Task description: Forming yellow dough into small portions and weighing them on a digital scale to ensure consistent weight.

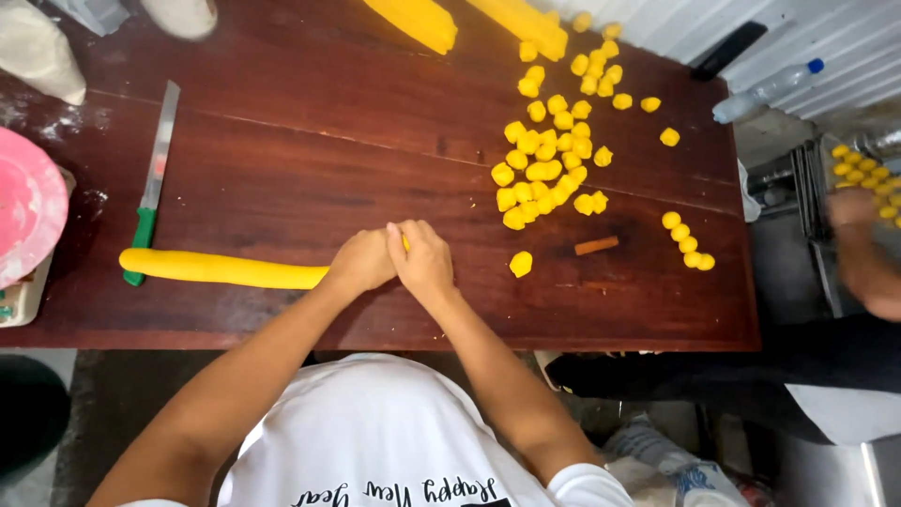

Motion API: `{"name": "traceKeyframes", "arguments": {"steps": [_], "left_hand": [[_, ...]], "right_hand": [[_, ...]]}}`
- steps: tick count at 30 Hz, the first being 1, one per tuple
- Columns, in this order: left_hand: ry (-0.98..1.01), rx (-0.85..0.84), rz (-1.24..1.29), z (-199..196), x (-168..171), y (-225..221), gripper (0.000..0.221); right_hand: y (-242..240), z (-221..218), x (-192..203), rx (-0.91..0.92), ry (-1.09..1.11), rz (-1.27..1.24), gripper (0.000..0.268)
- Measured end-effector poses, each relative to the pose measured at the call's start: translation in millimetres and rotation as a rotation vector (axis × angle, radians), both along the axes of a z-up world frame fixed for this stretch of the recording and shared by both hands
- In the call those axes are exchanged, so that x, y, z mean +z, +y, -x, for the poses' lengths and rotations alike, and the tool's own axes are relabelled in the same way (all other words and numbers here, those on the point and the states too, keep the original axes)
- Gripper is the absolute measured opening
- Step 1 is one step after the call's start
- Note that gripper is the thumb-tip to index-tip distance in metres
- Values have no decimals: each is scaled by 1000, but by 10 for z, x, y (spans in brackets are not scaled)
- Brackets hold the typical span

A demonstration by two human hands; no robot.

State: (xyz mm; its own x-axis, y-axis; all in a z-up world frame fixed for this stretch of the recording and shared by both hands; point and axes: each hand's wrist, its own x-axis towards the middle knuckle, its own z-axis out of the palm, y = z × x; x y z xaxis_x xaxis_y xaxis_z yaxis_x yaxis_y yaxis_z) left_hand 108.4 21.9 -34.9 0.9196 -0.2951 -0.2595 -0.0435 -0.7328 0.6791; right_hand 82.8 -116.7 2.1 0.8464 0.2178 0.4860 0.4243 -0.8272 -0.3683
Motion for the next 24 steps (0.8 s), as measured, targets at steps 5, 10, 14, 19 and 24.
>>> {"name": "traceKeyframes", "arguments": {"steps": [5,10,14,19,24], "left_hand": [[177,-45,-111,116,747,23,67],[152,-281,-346,-31,265,-182,53],[182,-204,-364,-346,469,-78,40],[113,-293,215,-136,604,272,65],[-45,-264,452,14,684,508,108]], "right_hand": [[-141,-171,-1,-153,705,-18,40],[-527,-157,-620,-126,1021,-268,35],[-536,203,799,303,1268,-276,19],[-1139,-616,1252,71,246,215,63],[-73,-62,929,180,745,-146,80]]}}
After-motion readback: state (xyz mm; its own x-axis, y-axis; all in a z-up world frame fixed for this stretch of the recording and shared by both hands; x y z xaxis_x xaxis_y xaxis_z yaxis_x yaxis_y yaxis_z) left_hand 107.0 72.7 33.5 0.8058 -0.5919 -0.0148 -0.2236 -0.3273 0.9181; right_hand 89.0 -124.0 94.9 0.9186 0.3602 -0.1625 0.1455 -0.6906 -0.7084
